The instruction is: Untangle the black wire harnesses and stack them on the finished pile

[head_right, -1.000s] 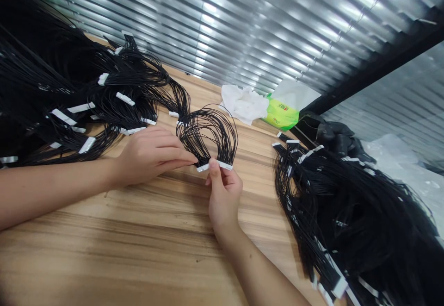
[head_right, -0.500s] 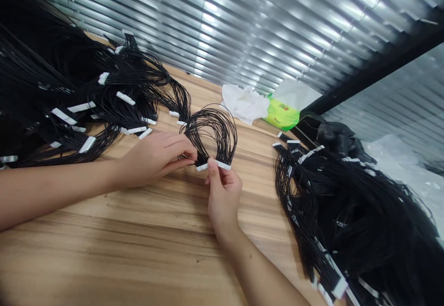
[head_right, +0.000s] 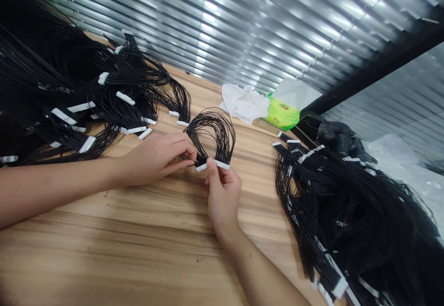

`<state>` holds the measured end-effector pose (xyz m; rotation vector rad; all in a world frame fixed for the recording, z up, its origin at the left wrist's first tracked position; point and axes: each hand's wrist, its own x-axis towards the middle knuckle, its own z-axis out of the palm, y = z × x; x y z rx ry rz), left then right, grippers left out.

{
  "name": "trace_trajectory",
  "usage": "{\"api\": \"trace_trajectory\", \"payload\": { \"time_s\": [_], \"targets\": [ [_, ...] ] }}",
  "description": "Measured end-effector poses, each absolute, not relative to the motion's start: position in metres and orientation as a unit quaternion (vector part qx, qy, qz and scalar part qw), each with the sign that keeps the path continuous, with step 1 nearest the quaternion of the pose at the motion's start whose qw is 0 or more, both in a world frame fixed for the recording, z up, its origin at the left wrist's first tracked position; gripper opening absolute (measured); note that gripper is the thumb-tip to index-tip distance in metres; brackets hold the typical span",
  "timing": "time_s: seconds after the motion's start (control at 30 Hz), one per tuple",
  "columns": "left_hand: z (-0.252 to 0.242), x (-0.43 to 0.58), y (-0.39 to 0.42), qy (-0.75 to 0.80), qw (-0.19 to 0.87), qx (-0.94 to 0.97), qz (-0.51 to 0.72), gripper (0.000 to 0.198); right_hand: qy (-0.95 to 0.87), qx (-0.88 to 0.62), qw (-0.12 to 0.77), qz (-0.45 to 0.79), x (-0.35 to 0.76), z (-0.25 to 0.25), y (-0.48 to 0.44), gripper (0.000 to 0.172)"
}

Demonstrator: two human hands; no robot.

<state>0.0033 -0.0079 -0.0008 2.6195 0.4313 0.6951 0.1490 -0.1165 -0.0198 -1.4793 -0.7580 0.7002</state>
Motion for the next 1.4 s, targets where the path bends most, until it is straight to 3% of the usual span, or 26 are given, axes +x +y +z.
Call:
{"api": "trace_trajectory", "payload": {
  "time_s": [0.3, 0.5, 0.83, 1.07, 1.17, 1.4],
  "targets": [
    [0.000, 0.004, -0.007, 0.119, 0.058, 0.950, 0.282, 0.020, -0.326, -0.640, 0.617, 0.320, 0.148, -0.018, -0.117, 0.030],
    [0.005, 0.000, -0.011, -0.087, -0.005, 0.933, 0.349, 0.037, -0.273, -0.589, 0.680, 0.341, 0.152, -0.022, -0.114, 0.030],
    [-0.006, 0.004, -0.006, -0.073, 0.101, 0.953, 0.277, 0.025, -0.148, -0.488, 0.727, 0.460, 0.148, -0.009, -0.109, 0.034],
    [-0.003, -0.002, 0.000, 0.182, 0.269, 0.880, 0.346, 0.029, -0.148, -0.467, 0.744, 0.453, 0.149, -0.011, -0.110, 0.028],
    [-0.005, 0.001, 0.001, 0.241, 0.242, 0.869, 0.357, 0.012, -0.136, -0.452, 0.763, 0.441, 0.151, -0.012, -0.108, 0.026],
    [-0.006, 0.002, -0.005, 0.178, 0.223, 0.897, 0.338, 0.023, -0.087, -0.425, 0.759, 0.484, 0.150, -0.013, -0.107, 0.029]
  ]
}}
